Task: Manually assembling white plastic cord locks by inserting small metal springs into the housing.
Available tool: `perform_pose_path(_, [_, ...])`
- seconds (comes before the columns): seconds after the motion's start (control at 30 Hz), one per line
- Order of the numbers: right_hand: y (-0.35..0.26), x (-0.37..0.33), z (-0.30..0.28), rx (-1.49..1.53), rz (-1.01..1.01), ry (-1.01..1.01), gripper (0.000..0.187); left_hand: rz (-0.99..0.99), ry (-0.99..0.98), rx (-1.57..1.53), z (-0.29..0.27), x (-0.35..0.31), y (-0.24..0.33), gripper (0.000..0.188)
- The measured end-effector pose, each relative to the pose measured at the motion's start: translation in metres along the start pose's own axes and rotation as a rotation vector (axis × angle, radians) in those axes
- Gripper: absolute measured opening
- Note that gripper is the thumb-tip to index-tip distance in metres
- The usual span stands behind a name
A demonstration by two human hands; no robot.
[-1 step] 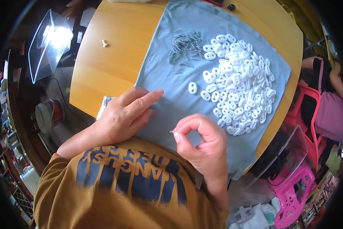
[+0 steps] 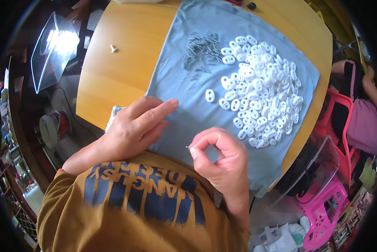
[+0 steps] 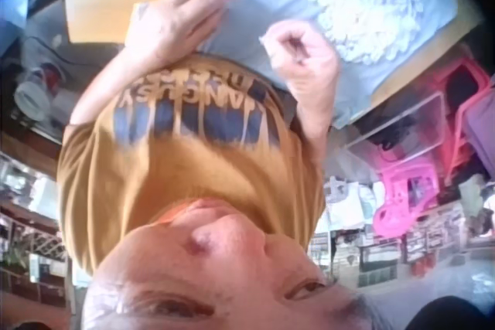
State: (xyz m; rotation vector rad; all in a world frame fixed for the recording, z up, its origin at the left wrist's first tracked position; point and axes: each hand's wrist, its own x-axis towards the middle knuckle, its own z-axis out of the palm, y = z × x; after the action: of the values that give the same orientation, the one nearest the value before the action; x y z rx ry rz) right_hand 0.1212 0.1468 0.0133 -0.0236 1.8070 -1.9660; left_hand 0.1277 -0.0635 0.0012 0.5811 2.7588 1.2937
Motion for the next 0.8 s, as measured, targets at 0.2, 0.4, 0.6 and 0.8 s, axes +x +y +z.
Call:
perform_pose_path(0.2, [0.000,-0.011,0.000,0.237,0.235,-0.002,0.005,0.128,-0.122,-0.358,0.000,0.014,0.019,0.034])
perform_pose_path(0.4, [0.000,-0.006,-0.004,0.338,0.286,-0.072,0.005,0.227,-0.110,-0.326,0.009,0.015,0.018,0.026])
perform_pose_path(0.6, [0.006,-0.001,-0.003,0.380,0.291,-0.062,0.004,0.129,-0.079,-0.325,0.009,0.017,0.021,0.024])
perform_pose_path(0.8, [0.009,0.001,-0.001,0.396,0.240,-0.041,0.003,0.167,-0.024,-0.262,0.012,0.020,0.019,0.028])
